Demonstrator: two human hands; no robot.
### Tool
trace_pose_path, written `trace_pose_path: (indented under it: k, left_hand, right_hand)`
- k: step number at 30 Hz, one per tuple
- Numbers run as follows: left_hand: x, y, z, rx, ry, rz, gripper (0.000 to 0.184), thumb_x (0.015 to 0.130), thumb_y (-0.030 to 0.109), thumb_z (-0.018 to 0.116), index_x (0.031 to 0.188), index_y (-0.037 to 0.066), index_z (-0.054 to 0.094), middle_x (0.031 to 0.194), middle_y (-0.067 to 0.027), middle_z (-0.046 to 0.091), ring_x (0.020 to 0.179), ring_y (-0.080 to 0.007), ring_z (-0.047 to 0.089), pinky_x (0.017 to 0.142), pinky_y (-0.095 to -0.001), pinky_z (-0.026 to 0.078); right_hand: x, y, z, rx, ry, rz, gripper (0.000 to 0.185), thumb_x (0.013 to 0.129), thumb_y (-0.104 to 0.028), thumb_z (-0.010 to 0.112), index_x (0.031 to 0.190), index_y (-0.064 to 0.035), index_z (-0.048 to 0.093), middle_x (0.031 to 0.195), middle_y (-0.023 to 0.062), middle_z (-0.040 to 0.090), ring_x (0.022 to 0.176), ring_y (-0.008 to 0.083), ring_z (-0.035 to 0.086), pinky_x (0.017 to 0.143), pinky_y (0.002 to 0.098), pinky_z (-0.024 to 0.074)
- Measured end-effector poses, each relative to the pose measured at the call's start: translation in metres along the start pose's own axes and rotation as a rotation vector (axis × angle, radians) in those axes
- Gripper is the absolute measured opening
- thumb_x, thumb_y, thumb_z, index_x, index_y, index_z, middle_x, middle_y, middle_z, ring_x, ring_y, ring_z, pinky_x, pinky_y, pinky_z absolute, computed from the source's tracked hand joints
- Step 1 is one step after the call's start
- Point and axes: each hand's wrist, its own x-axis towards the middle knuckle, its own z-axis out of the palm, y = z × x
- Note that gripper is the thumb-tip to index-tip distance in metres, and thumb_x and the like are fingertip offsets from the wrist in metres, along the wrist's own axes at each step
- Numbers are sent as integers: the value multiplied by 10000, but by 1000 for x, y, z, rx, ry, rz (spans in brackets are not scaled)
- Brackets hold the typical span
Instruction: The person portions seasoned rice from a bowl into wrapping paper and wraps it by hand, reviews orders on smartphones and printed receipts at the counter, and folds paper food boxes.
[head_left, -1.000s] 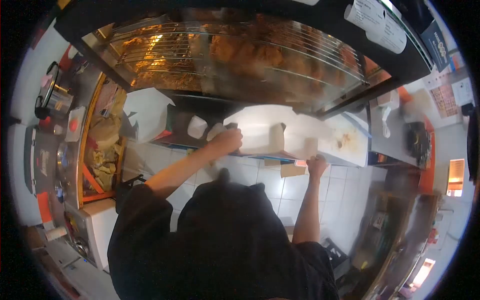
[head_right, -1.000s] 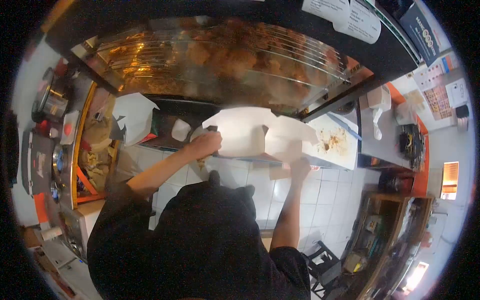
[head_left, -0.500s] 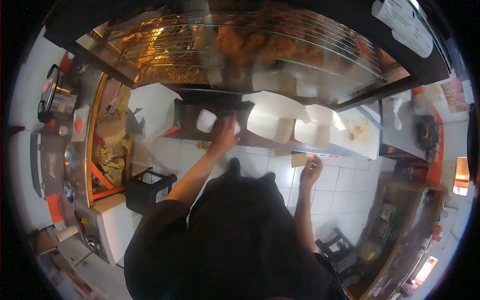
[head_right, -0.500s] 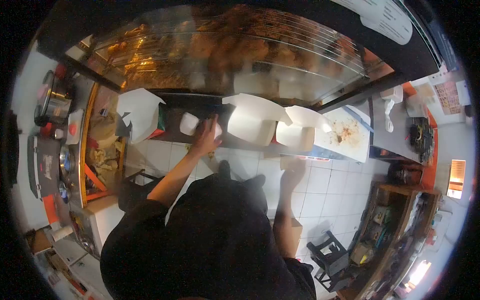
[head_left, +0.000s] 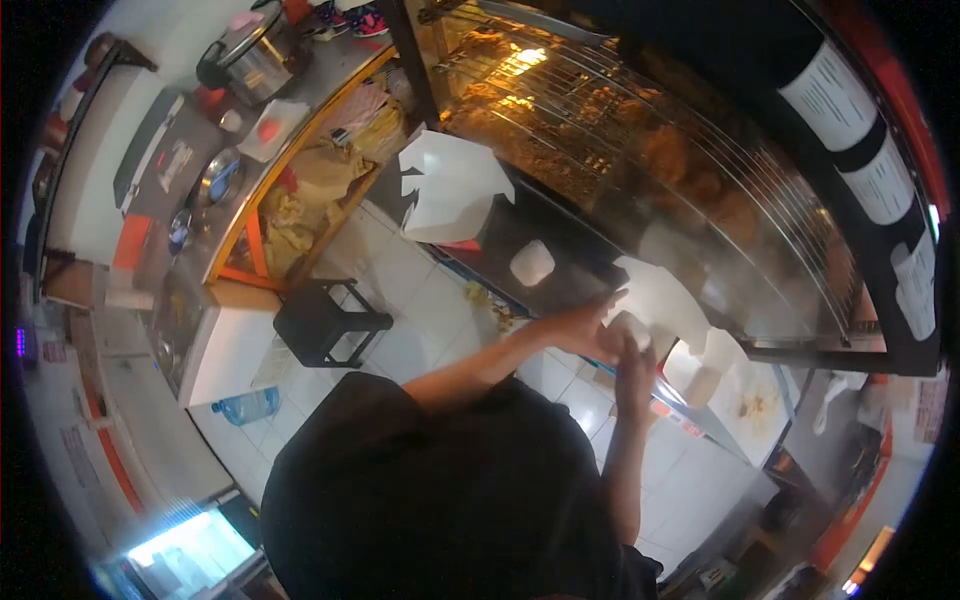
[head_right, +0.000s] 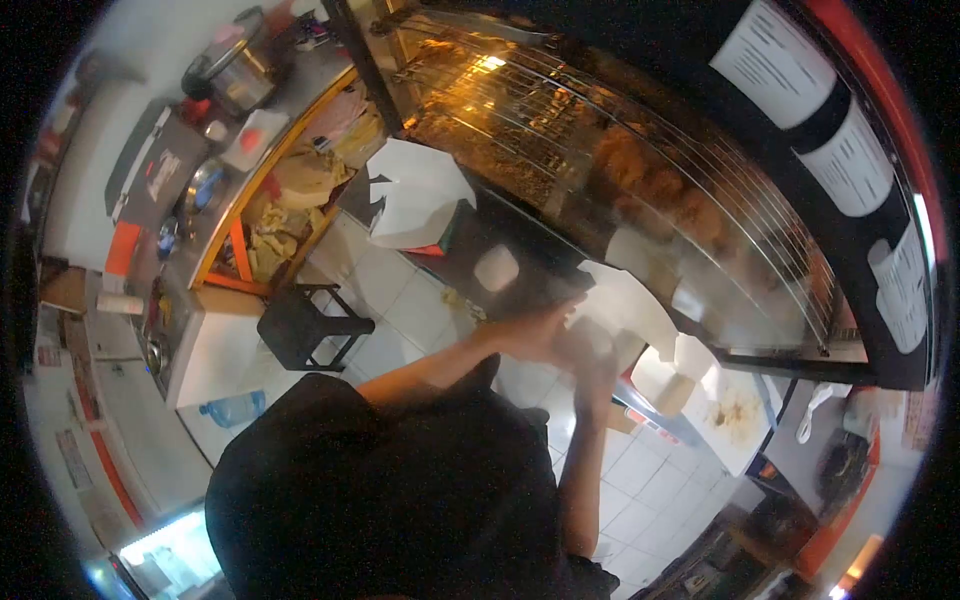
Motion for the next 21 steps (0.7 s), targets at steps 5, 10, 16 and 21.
trace_pose_path:
  k: [5,10,16,21]
  left_hand:
    - [-8,-80,-59,951,543,-186,887,727,360,792,1443,37,381,1323,-291,473,1180,-432,504,962,-532,432]
    - [0,-218,-81,772,350,-404,993,689,319,781,1511,83,275,1433,-292,380,1302,-475,428,1059,-604,362]
    - [7,-150,-73,809,437,-291,927,667,240,813,1449,68,346,1320,-292,457,1204,-463,507,1010,-536,432]
    - [12,-121,-69,318,346,-442,891,661,207,839,1414,70,384,1269,-186,562,1123,-360,597,942,-469,495]
  right_hand:
    - [47,4,-24,779,68,572,332,937,-147,540,1214,8,637,1184,178,644,1102,251,619,887,385,516]
    - [64,164,52,-356,-281,253,469,901,-376,599,1237,-51,638,1039,182,673,882,294,646,770,432,505]
    - [82,83,69,429,-28,475,686,822,-453,741,1242,66,582,1108,234,672,979,283,655,823,394,515]
    - [45,77,64,-243,288,228,514,872,-338,717,1208,37,613,1095,238,676,1016,319,663,859,405,529]
